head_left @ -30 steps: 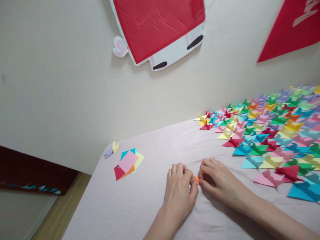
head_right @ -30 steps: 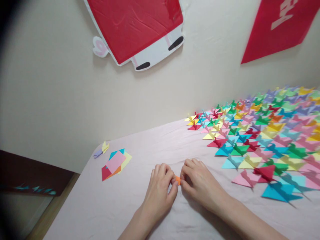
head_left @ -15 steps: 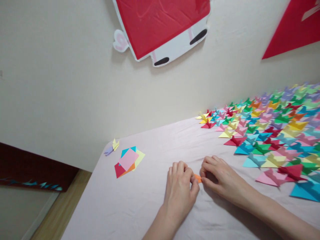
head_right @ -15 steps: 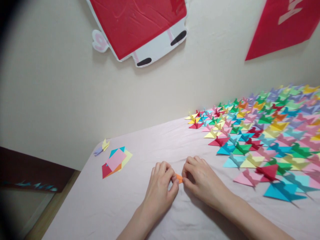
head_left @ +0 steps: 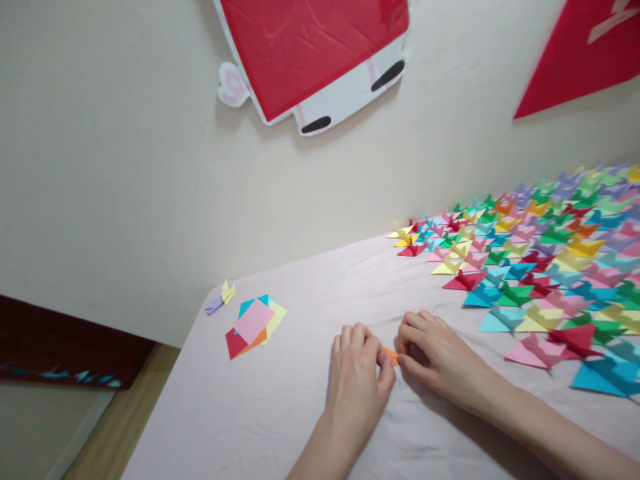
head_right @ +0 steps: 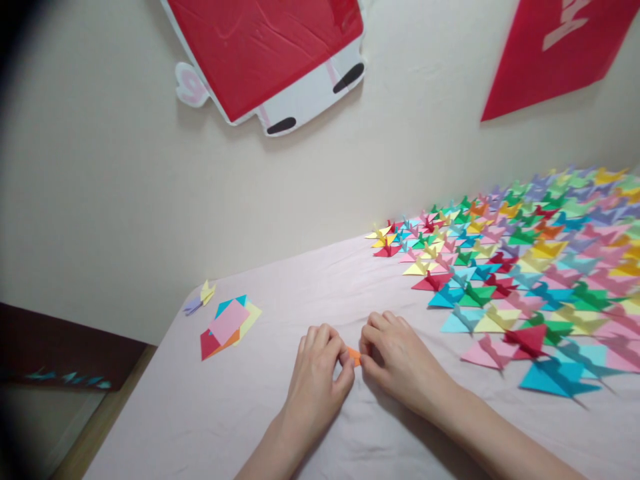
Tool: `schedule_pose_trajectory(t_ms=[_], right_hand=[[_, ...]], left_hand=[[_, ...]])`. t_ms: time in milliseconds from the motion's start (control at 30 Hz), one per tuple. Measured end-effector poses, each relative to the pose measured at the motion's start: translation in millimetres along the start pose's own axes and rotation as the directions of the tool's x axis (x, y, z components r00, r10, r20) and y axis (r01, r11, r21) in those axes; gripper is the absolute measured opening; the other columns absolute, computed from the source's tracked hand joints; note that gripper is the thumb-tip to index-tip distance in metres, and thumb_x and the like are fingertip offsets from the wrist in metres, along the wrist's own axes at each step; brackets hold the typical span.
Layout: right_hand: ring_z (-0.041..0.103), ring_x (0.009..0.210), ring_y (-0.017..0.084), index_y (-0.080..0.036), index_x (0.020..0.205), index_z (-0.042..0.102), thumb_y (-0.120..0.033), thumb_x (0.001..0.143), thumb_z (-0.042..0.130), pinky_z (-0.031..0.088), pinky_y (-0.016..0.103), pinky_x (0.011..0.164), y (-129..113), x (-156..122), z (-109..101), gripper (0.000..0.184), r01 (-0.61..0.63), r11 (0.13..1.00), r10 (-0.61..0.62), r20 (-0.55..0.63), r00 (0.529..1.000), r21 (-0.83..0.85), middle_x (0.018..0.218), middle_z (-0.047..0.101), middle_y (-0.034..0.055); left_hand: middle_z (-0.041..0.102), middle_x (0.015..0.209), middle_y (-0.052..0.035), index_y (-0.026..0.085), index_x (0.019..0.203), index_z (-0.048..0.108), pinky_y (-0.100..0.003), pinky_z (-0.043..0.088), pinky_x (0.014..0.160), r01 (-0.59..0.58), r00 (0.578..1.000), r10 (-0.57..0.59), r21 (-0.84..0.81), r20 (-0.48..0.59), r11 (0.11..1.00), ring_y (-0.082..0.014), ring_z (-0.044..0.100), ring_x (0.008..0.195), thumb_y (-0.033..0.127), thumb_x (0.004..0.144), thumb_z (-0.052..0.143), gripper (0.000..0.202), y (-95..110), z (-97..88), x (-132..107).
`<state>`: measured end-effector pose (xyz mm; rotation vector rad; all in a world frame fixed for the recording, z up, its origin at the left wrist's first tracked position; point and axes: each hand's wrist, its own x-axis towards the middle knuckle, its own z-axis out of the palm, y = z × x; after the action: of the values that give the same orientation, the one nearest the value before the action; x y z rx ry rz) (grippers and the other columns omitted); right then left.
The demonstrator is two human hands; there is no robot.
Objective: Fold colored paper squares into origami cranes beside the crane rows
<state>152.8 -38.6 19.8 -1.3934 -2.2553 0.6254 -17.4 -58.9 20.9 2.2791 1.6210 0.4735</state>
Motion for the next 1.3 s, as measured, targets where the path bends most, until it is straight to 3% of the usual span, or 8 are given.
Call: schedule_pose_trajectory(t_ms=[233,467,700,867,1300], right_hand=[[0.053,0.084,0.022,-0.021,0.08,0.058,-0.006,0.078,0.051,0.04,0.035,0.075,2.9,-0.6,-0.9,0.017,-0.005,0.998,0.003,0.022,1.0,0.069,0.087,0.061,0.0044],[0.054,0.085,0.022,-0.021,0.082,0.06,-0.002,0.076,0.044,0.041,0.037,0.077,8.7,-0.1,-1.6,0.026,-0.014,0.988,0.007,0.049,0.999,0.154,0.088,0.063,0.0051],[0.054,0.084,0.023,-0.022,0.078,0.059,-0.017,0.084,0.054,0.039,0.036,0.075,-4.0,-1.5,6.6,0.009,-0.083,0.995,0.085,-0.044,0.995,0.059,0.085,0.063,0.0044],[0.052,0.085,0.022,-0.021,0.081,0.06,-0.01,0.081,0.05,0.038,0.036,0.076,-0.5,-2.9,12.5,0.015,-0.067,0.996,0.07,-0.051,0.996,0.053,0.088,0.062,0.0042],[0.052,0.089,0.024,-0.022,0.086,0.062,-0.004,0.078,0.049,0.04,0.038,0.079,5.6,-2.8,2.7,0.024,-0.052,0.991,0.047,0.042,0.998,0.121,0.091,0.061,0.0049]], left_hand=[[0.056,0.095,-0.0003,0.023,0.088,0.052,-0.037,0.039,0.081,-0.001,1.0,0.0,-0.098,-0.01,0.995,-0.0212,0.048,0.093,0.008,0.083,0.056,0.017,-2.5,-0.4,-1.3],[0.057,0.096,-0.0008,0.024,0.089,0.053,-0.038,0.039,0.084,0.015,1.0,-0.015,-0.131,-0.001,0.991,-0.0219,0.049,0.096,0.008,0.083,0.055,0.017,-2.7,-2.0,-1.3],[0.056,0.098,-0.0007,0.023,0.089,0.052,-0.037,0.038,0.083,0.022,1.0,-0.023,-0.158,-0.004,0.987,-0.0213,0.048,0.097,0.009,0.085,0.056,0.015,-1.7,-1.9,-2.8],[0.056,0.099,-0.001,0.023,0.091,0.053,-0.037,0.037,0.084,0.037,0.999,-0.034,-0.17,0.019,0.985,-0.0216,0.047,0.098,0.011,0.087,0.054,0.013,-1.9,-2.0,-3.5],[0.055,0.1,-0.0011,0.023,0.092,0.052,-0.038,0.035,0.086,0.063,0.998,-0.061,-0.155,0.019,0.986,-0.0213,0.046,0.098,0.008,0.083,0.052,0.017,0.3,-2.1,-4.5]])
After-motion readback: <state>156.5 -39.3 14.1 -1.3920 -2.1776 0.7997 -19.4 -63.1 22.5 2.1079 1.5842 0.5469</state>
